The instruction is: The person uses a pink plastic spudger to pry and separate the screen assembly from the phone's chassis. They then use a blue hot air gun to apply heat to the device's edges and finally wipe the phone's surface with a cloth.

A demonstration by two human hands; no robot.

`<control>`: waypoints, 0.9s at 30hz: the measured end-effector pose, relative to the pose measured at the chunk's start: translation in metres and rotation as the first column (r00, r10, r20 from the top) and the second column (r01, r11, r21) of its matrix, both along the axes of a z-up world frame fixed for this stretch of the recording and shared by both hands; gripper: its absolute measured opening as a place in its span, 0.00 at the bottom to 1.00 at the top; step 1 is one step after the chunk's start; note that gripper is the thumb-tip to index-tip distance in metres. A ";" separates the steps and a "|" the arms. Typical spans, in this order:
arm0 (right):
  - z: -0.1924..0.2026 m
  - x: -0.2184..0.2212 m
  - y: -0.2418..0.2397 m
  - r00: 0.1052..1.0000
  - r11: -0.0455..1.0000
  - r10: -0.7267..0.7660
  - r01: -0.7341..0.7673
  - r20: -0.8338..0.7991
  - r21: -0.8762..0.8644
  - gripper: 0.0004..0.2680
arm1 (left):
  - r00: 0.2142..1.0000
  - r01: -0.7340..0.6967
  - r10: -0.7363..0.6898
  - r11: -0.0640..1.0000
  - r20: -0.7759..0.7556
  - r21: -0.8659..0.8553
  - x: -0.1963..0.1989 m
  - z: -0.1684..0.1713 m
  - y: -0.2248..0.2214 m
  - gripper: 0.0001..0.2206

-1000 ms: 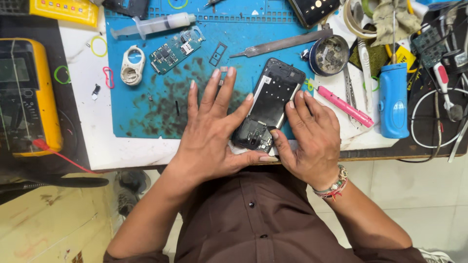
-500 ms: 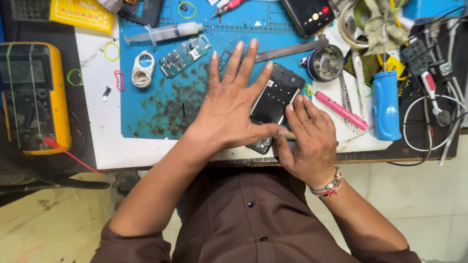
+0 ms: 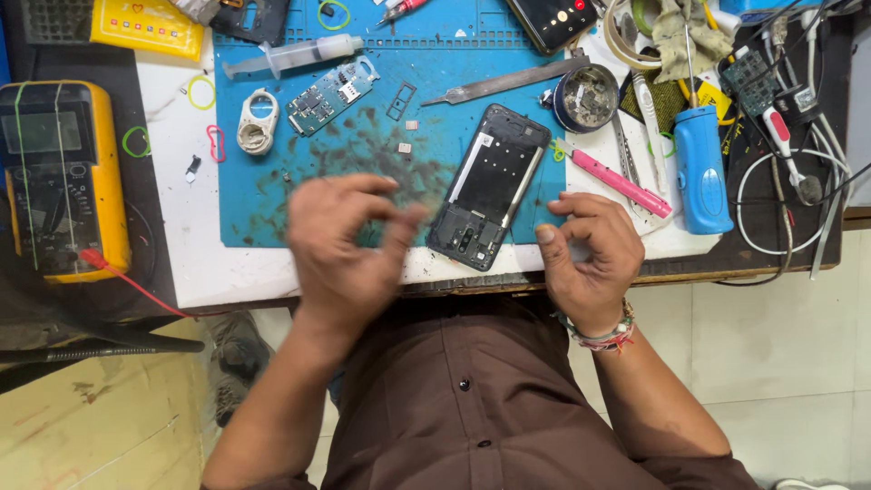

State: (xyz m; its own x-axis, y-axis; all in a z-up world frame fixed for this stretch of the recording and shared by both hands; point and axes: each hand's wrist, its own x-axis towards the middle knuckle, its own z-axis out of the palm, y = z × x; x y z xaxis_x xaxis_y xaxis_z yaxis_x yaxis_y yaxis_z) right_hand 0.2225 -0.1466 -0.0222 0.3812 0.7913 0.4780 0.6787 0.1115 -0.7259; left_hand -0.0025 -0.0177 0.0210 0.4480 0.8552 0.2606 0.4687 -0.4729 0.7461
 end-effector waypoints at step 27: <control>0.003 0.196 0.099 0.699 0.946 -0.271 0.321 0.662 0.048 0.03 | 0.892 0.381 -0.311 0.907 -0.328 0.177 0.015 0.003 0.007 0.30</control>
